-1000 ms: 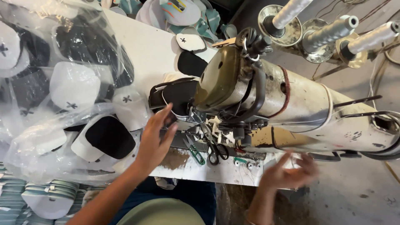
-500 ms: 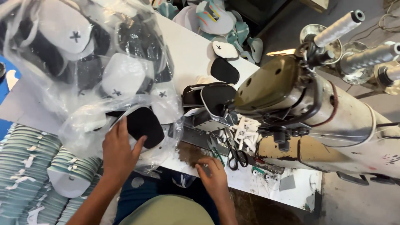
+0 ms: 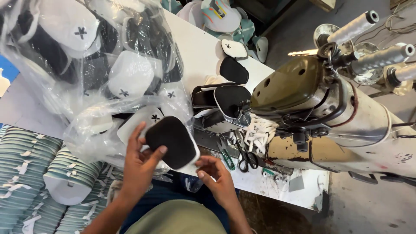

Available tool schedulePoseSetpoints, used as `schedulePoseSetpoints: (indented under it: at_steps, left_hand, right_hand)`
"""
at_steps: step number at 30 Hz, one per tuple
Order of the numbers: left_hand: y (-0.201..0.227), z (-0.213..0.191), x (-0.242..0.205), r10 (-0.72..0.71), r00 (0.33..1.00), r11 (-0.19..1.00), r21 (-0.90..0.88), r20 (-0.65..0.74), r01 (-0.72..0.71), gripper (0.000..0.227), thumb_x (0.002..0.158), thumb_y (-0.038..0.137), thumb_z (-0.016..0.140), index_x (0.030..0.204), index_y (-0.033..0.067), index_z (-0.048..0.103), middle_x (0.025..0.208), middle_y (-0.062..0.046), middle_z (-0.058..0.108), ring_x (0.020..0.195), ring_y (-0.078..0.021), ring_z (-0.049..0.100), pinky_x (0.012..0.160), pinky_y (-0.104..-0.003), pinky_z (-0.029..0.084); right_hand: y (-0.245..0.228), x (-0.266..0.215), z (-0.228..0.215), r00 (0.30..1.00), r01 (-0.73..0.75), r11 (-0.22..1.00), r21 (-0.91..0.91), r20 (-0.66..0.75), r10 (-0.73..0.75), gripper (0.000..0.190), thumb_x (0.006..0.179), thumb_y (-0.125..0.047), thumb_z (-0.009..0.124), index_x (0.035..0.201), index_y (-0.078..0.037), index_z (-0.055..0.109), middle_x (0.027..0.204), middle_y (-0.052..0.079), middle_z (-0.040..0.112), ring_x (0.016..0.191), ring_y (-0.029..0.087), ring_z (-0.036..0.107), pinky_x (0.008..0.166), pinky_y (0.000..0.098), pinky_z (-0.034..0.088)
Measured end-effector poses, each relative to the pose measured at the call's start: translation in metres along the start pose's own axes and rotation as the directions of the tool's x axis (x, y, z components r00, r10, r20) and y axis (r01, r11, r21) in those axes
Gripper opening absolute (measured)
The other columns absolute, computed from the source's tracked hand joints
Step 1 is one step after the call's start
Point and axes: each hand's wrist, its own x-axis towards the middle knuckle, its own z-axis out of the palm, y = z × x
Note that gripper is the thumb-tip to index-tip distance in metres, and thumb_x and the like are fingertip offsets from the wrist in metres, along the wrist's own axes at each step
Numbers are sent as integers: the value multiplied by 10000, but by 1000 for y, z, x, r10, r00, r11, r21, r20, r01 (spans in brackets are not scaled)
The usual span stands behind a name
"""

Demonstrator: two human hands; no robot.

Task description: The person uses a sewing machine to stitch black fabric onto white mask-shaped pieces. They repeatedly pick up a mask piece, guide it under the needle to sew the edges, and then place the finished item on a pile to the left.

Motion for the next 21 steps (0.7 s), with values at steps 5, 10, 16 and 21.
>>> schedulePoseSetpoints:
  at_steps: [5, 10, 16, 21]
  left_hand:
    - [4, 3, -16, -48, 990, 974, -215, 135, 77, 676, 910, -11, 656, 1518, 93, 380, 1342, -57, 584, 1129, -130, 662, 924, -272, 563]
    - [-42, -15, -25, -353, 854, 928, 31, 383, 370, 451, 982, -10, 676, 1430, 47, 666, 1009, -136, 536, 821, -184, 468, 726, -323, 393]
    - [-7, 17, -24, -296, 772, 938, 18, 563, 346, 447, 878, -1, 747, 1315, 72, 694, 1062, -33, 748, 942, -87, 668, 821, -262, 578]
    - [12, 51, -23, -45, 746, 969, 209, 664, -128, 513, 848, 20, 784, 1339, 113, 671, 1154, -75, 772, 1005, -163, 740, 880, -297, 577]
  right_hand:
    - [5, 4, 14, 999, 45, 947, 318, 8, -50, 416, 926, -89, 763, 1279, 32, 576, 1004, 84, 711, 870, 137, 675, 772, 287, 564]
    - [10, -4, 13, 996, -21, 926, 376, 84, -11, 405, 920, -63, 757, 1270, 22, 573, 981, 82, 710, 834, 137, 692, 741, 284, 572]
    - [2, -17, -3, 992, 68, 931, 358, 80, -103, 413, 923, -48, 756, 1294, 12, 585, 1027, 28, 681, 900, 101, 652, 800, 267, 541]
    - [22, -7, -30, 984, 140, 939, 314, -153, -96, 331, 930, -78, 754, 1235, 20, 668, 1016, 6, 685, 913, 93, 634, 822, 254, 517]
